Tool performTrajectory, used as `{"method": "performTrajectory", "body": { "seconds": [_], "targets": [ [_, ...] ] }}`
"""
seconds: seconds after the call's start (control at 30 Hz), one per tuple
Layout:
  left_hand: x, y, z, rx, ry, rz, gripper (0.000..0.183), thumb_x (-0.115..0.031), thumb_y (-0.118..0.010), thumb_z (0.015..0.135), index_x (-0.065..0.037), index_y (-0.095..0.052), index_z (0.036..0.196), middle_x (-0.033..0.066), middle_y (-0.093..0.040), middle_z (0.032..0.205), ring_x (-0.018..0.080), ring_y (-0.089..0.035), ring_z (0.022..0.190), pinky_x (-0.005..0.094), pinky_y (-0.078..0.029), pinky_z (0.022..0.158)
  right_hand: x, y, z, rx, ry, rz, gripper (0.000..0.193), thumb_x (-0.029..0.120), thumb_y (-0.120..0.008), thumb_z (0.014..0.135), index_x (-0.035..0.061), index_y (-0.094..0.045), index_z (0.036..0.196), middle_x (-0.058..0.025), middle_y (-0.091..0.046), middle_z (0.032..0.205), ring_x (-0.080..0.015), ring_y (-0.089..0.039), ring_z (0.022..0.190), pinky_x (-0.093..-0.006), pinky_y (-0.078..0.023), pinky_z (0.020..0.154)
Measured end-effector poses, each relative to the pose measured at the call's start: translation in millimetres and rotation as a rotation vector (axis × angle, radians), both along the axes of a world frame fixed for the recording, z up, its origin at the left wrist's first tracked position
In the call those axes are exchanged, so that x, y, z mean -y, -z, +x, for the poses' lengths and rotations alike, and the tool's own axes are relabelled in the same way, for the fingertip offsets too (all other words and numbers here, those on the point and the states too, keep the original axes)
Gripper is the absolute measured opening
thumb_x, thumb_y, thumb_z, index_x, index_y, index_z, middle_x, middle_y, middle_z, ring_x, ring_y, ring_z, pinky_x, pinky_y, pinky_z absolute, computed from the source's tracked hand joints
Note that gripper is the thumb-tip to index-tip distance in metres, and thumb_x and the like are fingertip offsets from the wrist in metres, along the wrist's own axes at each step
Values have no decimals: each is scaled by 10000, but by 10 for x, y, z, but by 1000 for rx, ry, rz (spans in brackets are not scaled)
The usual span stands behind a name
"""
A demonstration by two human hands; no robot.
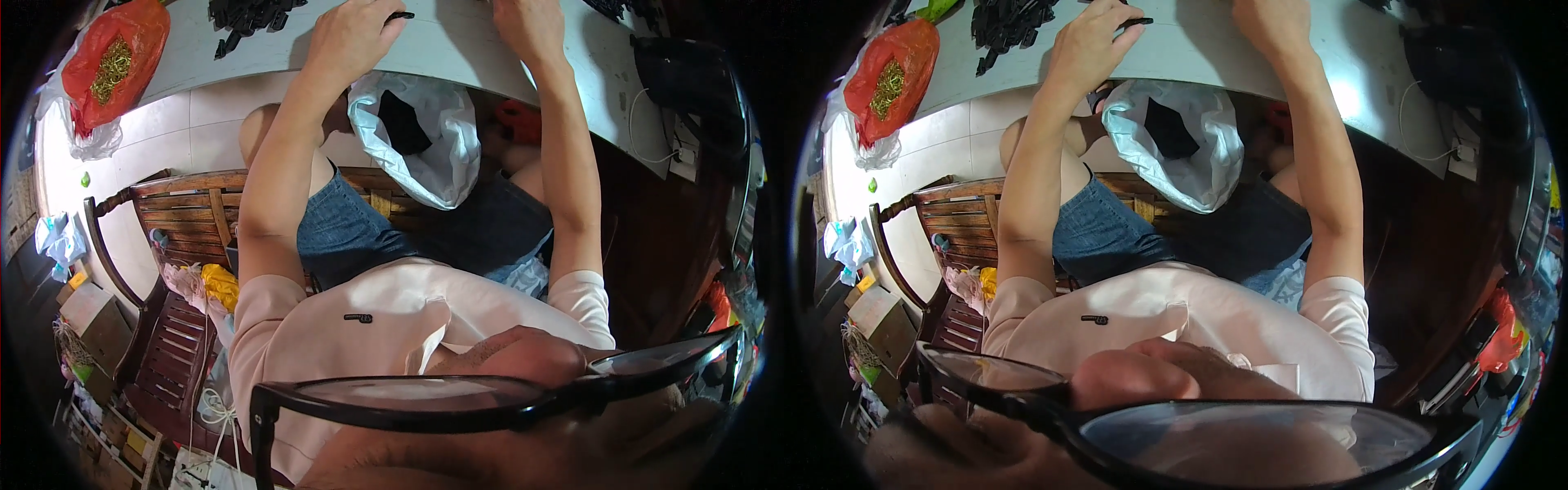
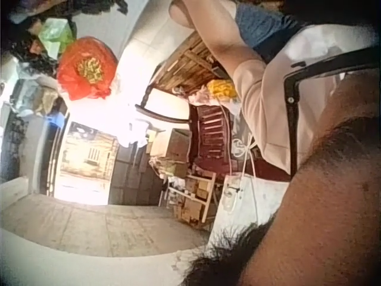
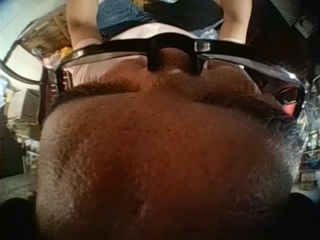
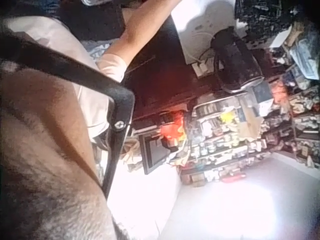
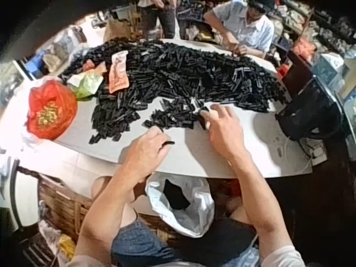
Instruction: The person picks up plastic components from the table, assembles them together by hand, and places the assembled parts into a plastic bag.
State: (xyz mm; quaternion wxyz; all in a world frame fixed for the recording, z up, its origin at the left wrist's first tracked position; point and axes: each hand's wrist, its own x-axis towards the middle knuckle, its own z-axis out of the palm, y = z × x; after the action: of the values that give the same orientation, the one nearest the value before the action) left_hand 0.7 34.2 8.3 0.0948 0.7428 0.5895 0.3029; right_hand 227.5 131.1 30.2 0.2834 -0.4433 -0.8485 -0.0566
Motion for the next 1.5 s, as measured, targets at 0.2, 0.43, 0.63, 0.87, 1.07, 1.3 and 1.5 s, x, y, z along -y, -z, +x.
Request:
{"method": "performTrajectory", "body": {
  "seconds": [0.2,0.43,0.63,0.87,1.07,1.3,1.5],
  "targets": [
    [23,-55,97,-96,-39,-18,159,-208,-690,931,-79,-701,1023,134,-605,1000,376,-676,872,470,-566,744,-29,22,2,124,-79,-89,220,94,-641,860,67,-757,1045,-141,-650,1263,-348,-558,1228,-447,-483,1028],
    [17,77,113,-34,-68,128,161,-195,-689,924,-83,-692,1039,138,-622,1039,389,-679,861,475,-575,735,213,-77,-31,84,-216,-212,182,156,-709,825,19,-721,943,-151,-692,1013,-359,-612,1071,-459,-498,962],
    [13,7,89,-16,20,55,135,-151,-681,922,-76,-676,1034,130,-625,998,378,-673,904,462,-565,754,292,-32,-38,64,-194,-246,207,180,-719,831,0,-714,933,-167,-691,927,-368,-629,1000,-472,-518,897],
    [5,44,103,37,-17,67,139,-153,-686,918,-64,-697,1024,123,-629,987,365,-673,898,452,-559,767,327,15,-24,-317,-99,-549,213,183,-642,945,-26,-679,964,-147,-692,806,-319,-656,707,-389,-530,683],
    [34,19,114,42,-11,-35,138,-165,-696,905,-64,-720,996,131,-636,952,363,-671,887,440,-551,765,281,75,7,-680,-183,-1209,207,178,-601,1005,-8,-675,950,20,-578,709,-88,-529,610,-264,-442,565],
    [65,-122,93,56,40,-82,162,-180,-699,892,-53,-716,992,144,-645,923,365,-674,877,446,-547,761,313,-7,-66,-656,-87,-1330,208,179,-607,1004,21,-712,920,30,-555,678,-75,-492,565,-251,-396,527],
    [53,-32,96,70,85,-58,168,-184,-682,884,-52,-716,982,146,-659,937,366,-678,872,447,-549,759,344,50,-69,-588,-132,-1241,231,188,-585,1001,12,-705,911,26,-546,668,-84,-476,552,-259,-387,517]
  ]
}}
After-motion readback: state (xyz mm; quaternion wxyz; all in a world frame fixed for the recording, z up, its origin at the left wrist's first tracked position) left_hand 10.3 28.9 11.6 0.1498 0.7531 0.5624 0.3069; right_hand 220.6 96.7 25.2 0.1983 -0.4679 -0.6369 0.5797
